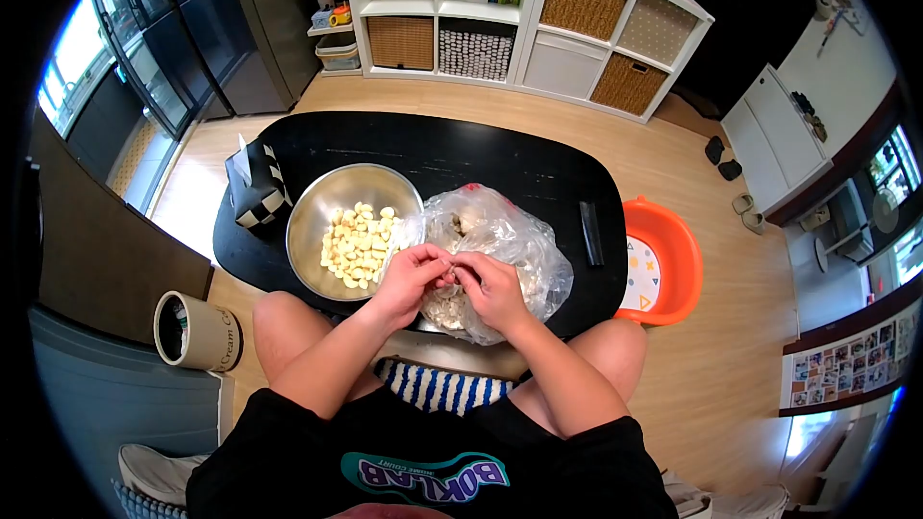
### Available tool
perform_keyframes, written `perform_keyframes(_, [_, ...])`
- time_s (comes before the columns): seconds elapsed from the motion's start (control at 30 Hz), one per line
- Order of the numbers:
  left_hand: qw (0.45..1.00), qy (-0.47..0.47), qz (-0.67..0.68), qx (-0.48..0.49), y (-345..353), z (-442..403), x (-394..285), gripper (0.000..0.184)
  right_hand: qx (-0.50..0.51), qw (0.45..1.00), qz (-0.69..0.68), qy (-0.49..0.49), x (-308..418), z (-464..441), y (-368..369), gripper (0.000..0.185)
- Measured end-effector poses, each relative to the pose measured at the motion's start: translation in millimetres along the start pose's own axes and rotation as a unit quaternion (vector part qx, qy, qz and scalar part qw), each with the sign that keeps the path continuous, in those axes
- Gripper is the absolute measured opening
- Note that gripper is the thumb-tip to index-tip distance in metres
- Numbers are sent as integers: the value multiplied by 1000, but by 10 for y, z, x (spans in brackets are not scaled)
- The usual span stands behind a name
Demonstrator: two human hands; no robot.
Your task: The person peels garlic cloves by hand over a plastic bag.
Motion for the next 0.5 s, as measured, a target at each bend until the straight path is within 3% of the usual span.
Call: perform_keyframes(0.5, [1000, 7, -7, -8, -11, 2, -32, 9, 0, 1000, 24, -10, -74, 41, 23, 14])
Point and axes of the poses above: each hand's wrist, its own z-axis away from the middle knuckle, its own y-axis out of the palm, x = y × z, the point moved 10 cm from there along -z, towards the middle knuckle, and after that the axes turned 4 degrees about -x, right-handed, at the moved point
